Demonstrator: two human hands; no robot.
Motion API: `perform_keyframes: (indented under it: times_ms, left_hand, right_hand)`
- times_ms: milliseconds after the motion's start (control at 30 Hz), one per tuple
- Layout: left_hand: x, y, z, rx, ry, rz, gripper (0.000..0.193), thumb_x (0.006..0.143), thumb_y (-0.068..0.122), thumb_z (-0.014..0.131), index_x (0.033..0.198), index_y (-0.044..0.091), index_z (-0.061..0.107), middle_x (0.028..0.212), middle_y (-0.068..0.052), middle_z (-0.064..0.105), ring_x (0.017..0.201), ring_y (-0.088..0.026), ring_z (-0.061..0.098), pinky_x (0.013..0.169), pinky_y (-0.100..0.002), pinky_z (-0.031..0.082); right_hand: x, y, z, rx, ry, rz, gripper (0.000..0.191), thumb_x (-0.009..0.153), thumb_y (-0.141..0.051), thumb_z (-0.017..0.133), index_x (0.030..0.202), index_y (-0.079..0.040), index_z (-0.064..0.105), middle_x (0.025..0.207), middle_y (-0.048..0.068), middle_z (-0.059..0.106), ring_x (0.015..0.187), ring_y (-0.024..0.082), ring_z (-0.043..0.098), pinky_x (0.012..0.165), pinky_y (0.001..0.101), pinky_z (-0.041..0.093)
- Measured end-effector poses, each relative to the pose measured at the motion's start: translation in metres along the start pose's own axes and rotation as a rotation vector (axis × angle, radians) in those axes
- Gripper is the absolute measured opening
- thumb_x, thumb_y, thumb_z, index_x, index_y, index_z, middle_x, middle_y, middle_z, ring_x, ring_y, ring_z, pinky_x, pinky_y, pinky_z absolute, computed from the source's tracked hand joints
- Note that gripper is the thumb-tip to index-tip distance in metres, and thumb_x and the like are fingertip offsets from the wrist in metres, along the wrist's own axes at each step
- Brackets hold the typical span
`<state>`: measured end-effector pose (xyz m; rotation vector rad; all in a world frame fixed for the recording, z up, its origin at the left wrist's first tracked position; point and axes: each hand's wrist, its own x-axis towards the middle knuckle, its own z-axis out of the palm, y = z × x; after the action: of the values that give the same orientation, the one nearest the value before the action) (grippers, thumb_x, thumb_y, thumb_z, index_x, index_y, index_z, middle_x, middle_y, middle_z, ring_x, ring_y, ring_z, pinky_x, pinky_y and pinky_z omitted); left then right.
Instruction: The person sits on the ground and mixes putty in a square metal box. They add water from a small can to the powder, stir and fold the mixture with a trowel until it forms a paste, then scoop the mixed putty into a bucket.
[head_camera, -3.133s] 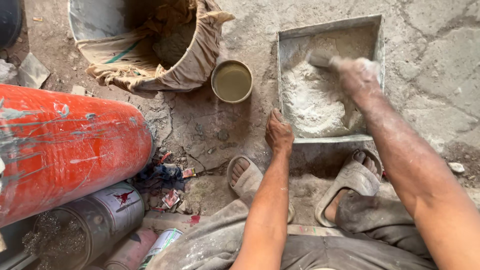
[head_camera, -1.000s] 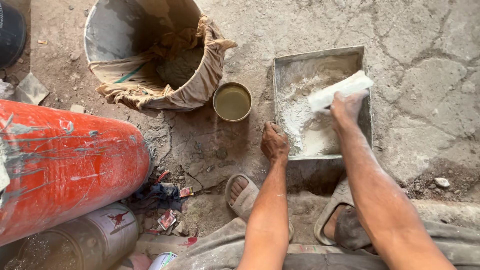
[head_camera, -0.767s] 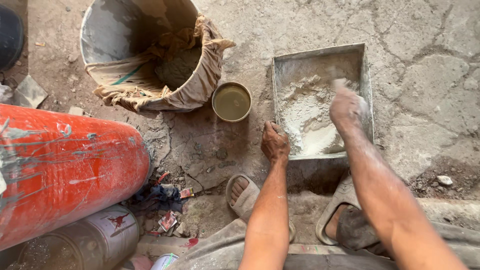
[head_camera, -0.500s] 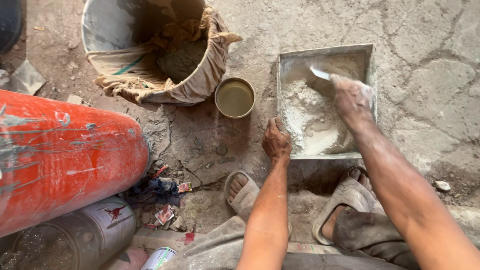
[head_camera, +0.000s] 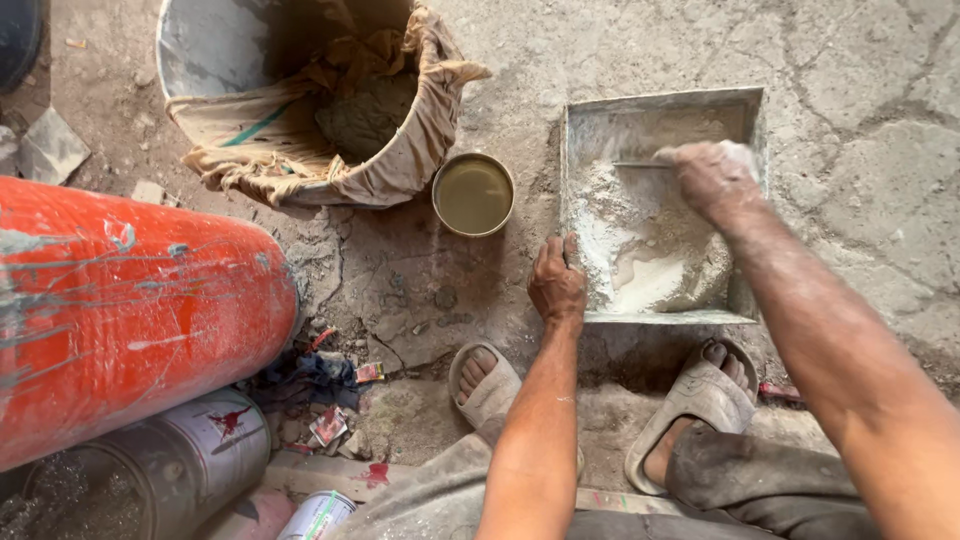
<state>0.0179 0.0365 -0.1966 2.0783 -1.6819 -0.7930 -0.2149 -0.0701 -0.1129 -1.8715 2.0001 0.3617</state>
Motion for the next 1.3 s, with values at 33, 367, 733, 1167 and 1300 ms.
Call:
perform_keyframes:
  times_ms: [33, 367, 733, 1167, 1300]
  left_hand:
    - [0.000, 0.001, -0.001, 0.012, 0.053, 0.030, 0.030, 0.110, 0.037, 0.051, 0.098, 0.012, 0.063, 0.085, -0.005, 0.069, 0.074, -0.022, 0.066, 0.067, -0.040, 0.056]
    - [0.002, 0.012, -0.020, -0.111, 0.087, -0.006, 0.032, 0.107, 0.031, 0.046, 0.116, 0.008, 0.067, 0.104, -0.015, 0.072, 0.089, -0.037, 0.069, 0.077, -0.048, 0.054]
    - [0.004, -0.008, 0.012, -0.018, 0.035, 0.038, 0.034, 0.100, 0.010, 0.042, 0.131, 0.007, 0.056, 0.104, -0.012, 0.076, 0.088, -0.027, 0.072, 0.085, -0.043, 0.054]
    - [-0.021, 0.001, -0.007, -0.023, 0.076, 0.062, 0.031, 0.108, 0.033, 0.049, 0.113, 0.007, 0.066, 0.104, -0.012, 0.074, 0.093, -0.031, 0.071, 0.088, -0.047, 0.052]
    - [-0.027, 0.010, -0.015, -0.006, 0.117, 0.088, 0.035, 0.106, 0.037, 0.054, 0.114, 0.006, 0.068, 0.107, -0.013, 0.073, 0.094, -0.032, 0.071, 0.085, -0.048, 0.053]
  right_hand:
    - [0.001, 0.000, -0.001, 0.019, 0.059, 0.000, 0.027, 0.110, -0.022, 0.050, 0.119, -0.027, 0.075, 0.092, 0.004, 0.075, 0.057, 0.014, 0.065, 0.039, 0.0303, 0.052]
    - [0.002, -0.011, -0.024, 0.162, 0.007, 0.017, 0.026, 0.111, -0.020, 0.048, 0.114, -0.019, 0.074, 0.090, 0.009, 0.072, 0.059, 0.015, 0.059, 0.047, 0.0339, 0.054]
    - [0.057, -0.049, -0.018, -0.205, -0.024, -0.119, 0.030, 0.101, -0.011, 0.057, 0.125, -0.022, 0.070, 0.085, 0.005, 0.072, 0.059, 0.012, 0.061, 0.045, 0.0279, 0.053]
    - [-0.081, -0.023, 0.011, -0.231, 0.259, -0.379, 0.033, 0.103, -0.010, 0.053, 0.123, -0.028, 0.072, 0.089, 0.000, 0.072, 0.061, 0.008, 0.058, 0.046, 0.0240, 0.050]
    - [-0.080, -0.005, -0.014, -0.149, -0.108, -0.111, 0.030, 0.117, -0.017, 0.043, 0.130, -0.027, 0.068, 0.086, 0.005, 0.071, 0.061, 0.012, 0.064, 0.046, 0.0283, 0.056]
